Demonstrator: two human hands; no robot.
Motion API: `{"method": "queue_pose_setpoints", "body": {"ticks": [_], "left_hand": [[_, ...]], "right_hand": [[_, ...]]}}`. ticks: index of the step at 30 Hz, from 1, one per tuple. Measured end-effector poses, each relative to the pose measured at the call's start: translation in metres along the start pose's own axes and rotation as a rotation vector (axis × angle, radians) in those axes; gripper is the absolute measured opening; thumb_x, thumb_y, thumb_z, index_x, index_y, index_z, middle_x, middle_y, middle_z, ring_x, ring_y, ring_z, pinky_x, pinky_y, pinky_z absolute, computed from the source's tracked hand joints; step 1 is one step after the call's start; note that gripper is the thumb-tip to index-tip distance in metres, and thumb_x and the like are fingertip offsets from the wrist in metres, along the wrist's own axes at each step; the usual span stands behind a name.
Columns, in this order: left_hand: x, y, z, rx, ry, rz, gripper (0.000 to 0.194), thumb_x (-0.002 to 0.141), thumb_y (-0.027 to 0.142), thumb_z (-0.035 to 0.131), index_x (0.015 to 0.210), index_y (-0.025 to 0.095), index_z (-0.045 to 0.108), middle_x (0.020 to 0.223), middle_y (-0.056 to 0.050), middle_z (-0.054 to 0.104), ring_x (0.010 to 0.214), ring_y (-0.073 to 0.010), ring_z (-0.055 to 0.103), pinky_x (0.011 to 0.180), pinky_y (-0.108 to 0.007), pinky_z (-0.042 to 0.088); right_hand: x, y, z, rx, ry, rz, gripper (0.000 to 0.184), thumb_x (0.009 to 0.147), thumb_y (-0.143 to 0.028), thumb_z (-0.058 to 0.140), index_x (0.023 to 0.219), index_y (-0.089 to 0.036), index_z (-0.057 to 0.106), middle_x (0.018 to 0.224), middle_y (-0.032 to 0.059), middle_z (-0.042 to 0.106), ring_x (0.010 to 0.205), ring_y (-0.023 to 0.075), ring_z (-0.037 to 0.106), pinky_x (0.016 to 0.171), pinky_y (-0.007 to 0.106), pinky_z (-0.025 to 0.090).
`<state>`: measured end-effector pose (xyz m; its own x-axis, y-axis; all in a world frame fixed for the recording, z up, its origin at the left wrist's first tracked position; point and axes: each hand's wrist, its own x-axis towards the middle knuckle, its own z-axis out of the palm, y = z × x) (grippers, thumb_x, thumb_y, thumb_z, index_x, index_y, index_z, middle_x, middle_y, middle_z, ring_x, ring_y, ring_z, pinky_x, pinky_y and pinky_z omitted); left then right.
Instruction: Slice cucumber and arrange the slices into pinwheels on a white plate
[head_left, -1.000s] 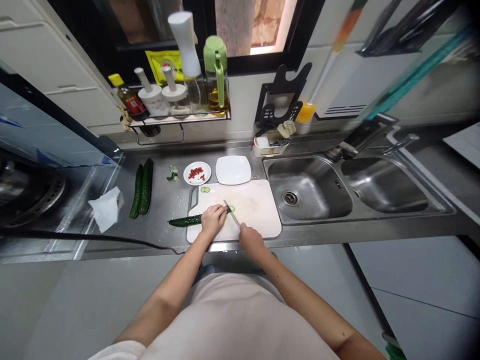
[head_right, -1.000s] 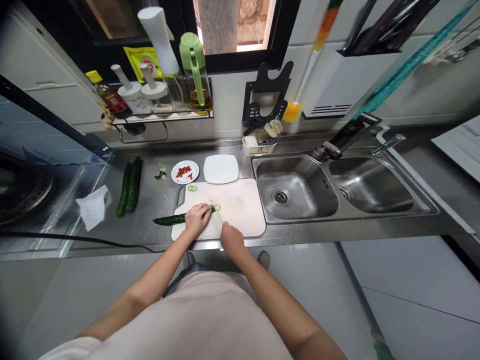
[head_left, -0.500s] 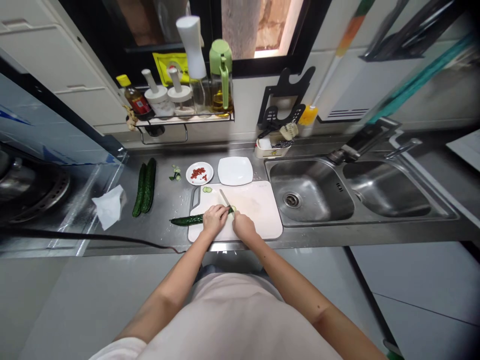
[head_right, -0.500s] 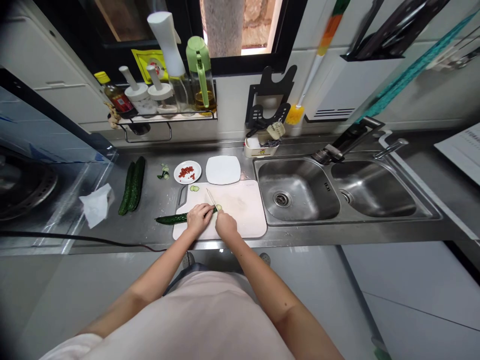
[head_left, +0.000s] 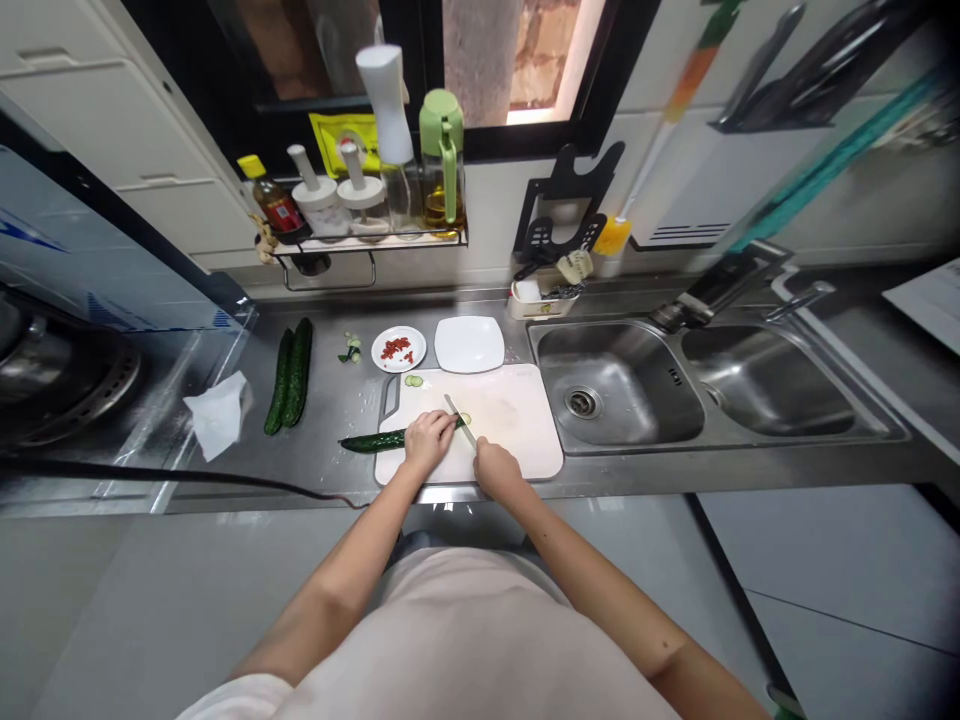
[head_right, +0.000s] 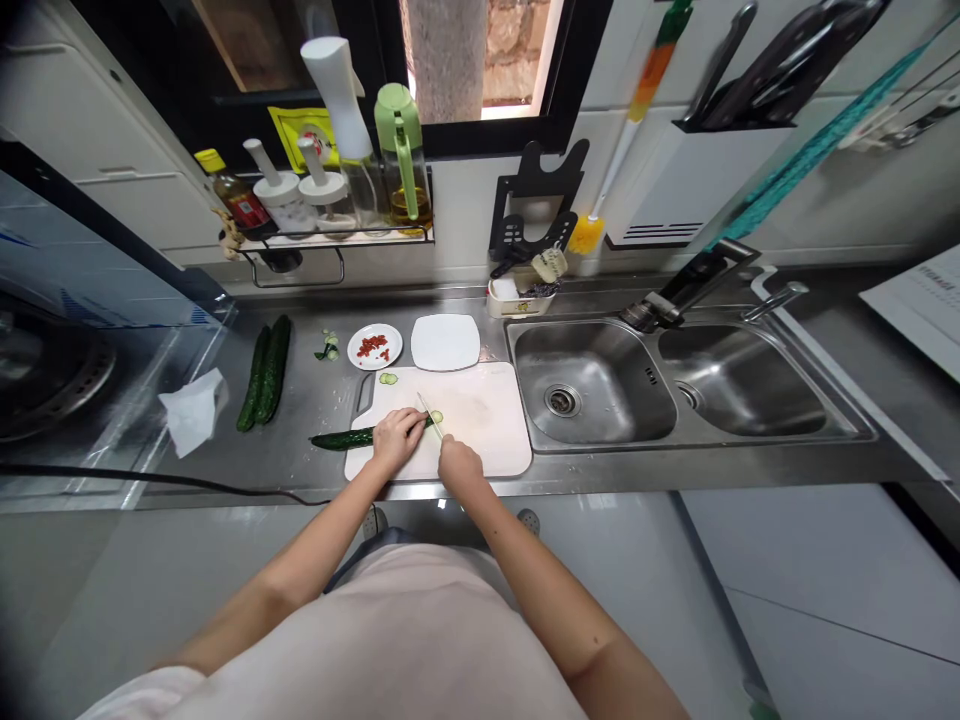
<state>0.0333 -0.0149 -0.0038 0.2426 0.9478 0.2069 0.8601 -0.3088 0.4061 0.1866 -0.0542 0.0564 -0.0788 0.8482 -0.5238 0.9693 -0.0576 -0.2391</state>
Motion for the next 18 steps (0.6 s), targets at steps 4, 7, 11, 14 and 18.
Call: {"method": "queue_pose_setpoints", "body": {"ticks": [4, 7, 11, 14, 18], "left_hand": [[0.000, -0.001, 0.001, -0.011, 0.002, -0.005, 0.025, 0.094, 0.032, 0.047, 0.104, 0.028, 0.069, 0.103, -0.002, 0.068, 0.093, -0.0163, 0.058, 0.078, -0.028, 0.041], [0.000, -0.001, 0.001, -0.015, 0.000, -0.007, 0.025, 0.093, 0.032, 0.047, 0.104, 0.028, 0.069, 0.104, -0.002, 0.068, 0.094, -0.0163, 0.058, 0.078, -0.028, 0.041], [0.000, 0.000, 0.000, -0.019, -0.010, -0.018, 0.024, 0.093, 0.032, 0.048, 0.104, 0.028, 0.069, 0.103, -0.003, 0.068, 0.094, -0.0161, 0.058, 0.079, -0.028, 0.042], [0.001, 0.000, -0.001, -0.025, -0.019, -0.021, 0.024, 0.093, 0.031, 0.048, 0.104, 0.028, 0.069, 0.103, -0.003, 0.068, 0.094, -0.0159, 0.059, 0.080, -0.028, 0.043], [0.003, 0.000, -0.003, -0.046, -0.019, -0.039, 0.023, 0.092, 0.032, 0.049, 0.104, 0.027, 0.068, 0.102, -0.002, 0.069, 0.094, -0.0160, 0.059, 0.081, -0.028, 0.043]], "right_hand": [[-0.017, 0.010, 0.006, -0.024, -0.032, 0.012, 0.025, 0.091, -0.009, 0.036, 0.111, -0.012, 0.051, 0.098, 0.0166, 0.067, 0.096, 0.0229, 0.065, 0.074, 0.028, 0.042], [-0.030, 0.017, 0.008, -0.035, -0.044, 0.010, 0.024, 0.091, -0.010, 0.037, 0.110, -0.012, 0.051, 0.096, 0.0165, 0.067, 0.094, 0.0234, 0.065, 0.071, 0.028, 0.041], [-0.045, 0.023, 0.007, -0.042, -0.066, 0.021, 0.023, 0.091, -0.011, 0.038, 0.109, -0.013, 0.052, 0.096, 0.0159, 0.068, 0.094, 0.0245, 0.065, 0.070, 0.028, 0.040], [-0.052, 0.026, 0.005, -0.041, -0.081, 0.030, 0.021, 0.093, -0.013, 0.038, 0.109, -0.014, 0.052, 0.098, 0.0151, 0.068, 0.095, 0.0246, 0.065, 0.069, 0.028, 0.039], [-0.056, 0.033, 0.004, -0.024, -0.086, 0.040, 0.018, 0.094, -0.022, 0.042, 0.107, -0.015, 0.053, 0.098, 0.0146, 0.067, 0.092, 0.0236, 0.065, 0.067, 0.027, 0.036]]}}
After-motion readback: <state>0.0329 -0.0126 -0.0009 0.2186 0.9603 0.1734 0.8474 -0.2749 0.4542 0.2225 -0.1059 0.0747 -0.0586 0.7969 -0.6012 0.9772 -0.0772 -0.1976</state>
